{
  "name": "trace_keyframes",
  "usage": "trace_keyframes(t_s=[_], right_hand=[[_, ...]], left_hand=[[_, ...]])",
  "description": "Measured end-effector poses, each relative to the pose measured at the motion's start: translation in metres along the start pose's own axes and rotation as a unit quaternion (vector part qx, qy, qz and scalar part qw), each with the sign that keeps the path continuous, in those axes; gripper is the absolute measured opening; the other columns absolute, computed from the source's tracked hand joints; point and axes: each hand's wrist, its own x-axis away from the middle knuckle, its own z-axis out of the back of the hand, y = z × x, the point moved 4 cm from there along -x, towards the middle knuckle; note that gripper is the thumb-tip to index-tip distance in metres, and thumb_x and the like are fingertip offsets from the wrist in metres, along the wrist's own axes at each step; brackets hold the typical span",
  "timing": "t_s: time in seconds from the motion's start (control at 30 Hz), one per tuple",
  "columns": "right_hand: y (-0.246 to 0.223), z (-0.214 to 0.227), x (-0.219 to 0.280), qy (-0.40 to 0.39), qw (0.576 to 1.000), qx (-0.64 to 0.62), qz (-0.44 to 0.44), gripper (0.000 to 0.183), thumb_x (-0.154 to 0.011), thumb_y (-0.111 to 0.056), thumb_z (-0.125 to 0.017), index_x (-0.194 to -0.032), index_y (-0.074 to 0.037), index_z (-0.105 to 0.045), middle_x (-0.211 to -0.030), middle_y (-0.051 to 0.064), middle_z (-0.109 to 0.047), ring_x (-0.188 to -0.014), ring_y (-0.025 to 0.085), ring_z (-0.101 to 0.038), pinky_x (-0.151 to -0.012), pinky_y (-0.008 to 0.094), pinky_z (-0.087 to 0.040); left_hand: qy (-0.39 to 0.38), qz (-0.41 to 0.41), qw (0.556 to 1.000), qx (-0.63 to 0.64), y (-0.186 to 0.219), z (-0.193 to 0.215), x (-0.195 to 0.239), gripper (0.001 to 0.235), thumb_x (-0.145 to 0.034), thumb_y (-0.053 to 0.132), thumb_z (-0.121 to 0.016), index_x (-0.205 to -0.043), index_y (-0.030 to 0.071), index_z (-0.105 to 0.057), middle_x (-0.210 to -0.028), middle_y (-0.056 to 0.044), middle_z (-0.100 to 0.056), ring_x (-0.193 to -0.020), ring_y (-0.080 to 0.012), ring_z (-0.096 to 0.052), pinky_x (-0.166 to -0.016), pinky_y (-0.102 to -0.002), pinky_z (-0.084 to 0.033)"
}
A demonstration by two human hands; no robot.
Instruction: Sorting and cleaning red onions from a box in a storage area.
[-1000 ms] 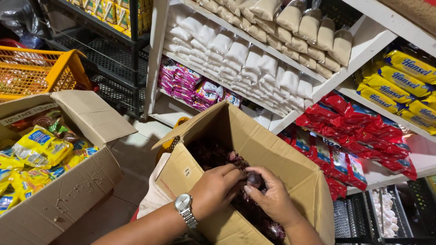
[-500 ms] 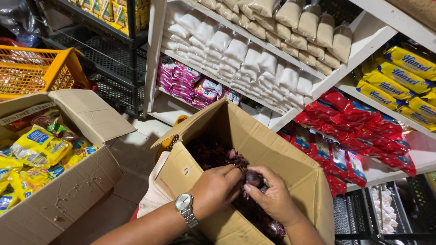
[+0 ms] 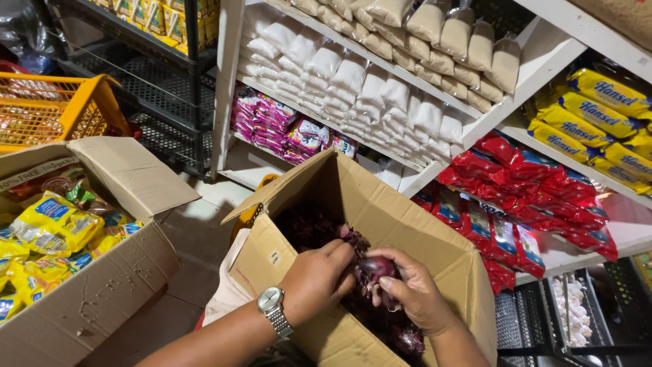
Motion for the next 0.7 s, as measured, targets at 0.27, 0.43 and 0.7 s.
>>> trace_keyframes(t_s=[0.27,0.43,0.7], right_hand=[[-0.017,0.001,-0.002,-0.031,0.965,-0.222,0.136,0.045,-0.086,-0.016,-0.061,-0.128,-0.001,-0.056,-0.108,0.020,-0.060,-0.067,0.027,-0.065,-0.069,0.038,-0.056],[-0.017,0.003,-0.007,-0.010,0.953,-0.278,0.120,0.044,-0.084,-0.019,-0.059,-0.125,-0.002,-0.052,-0.107,0.023,-0.060,-0.063,0.029,-0.065,-0.064,0.039,-0.056],[0.004,-0.003,-0.011,0.061,0.994,0.008,0.087,0.038,-0.092,-0.009,-0.062,-0.128,-0.004,-0.052,-0.098,0.009,-0.056,-0.076,0.018,-0.061,-0.070,0.031,-0.056]], left_hand=[[-0.036,0.009,0.998,-0.047,0.004,-0.003,-0.001,0.029,-0.080,0.019,-0.074,-0.099,0.005,-0.059,-0.098,-0.016,-0.064,-0.083,-0.0398,-0.065,-0.070,-0.049,-0.053],[-0.105,-0.010,0.988,-0.113,0.008,-0.011,-0.001,0.027,-0.080,0.019,-0.075,-0.100,0.007,-0.061,-0.098,-0.013,-0.065,-0.086,-0.0364,-0.067,-0.070,-0.049,-0.053],[-0.057,-0.002,0.998,-0.036,0.020,0.008,-0.005,0.031,-0.081,0.018,-0.073,-0.109,0.008,-0.065,-0.100,-0.012,-0.067,-0.081,-0.0382,-0.067,-0.067,-0.048,-0.053]])
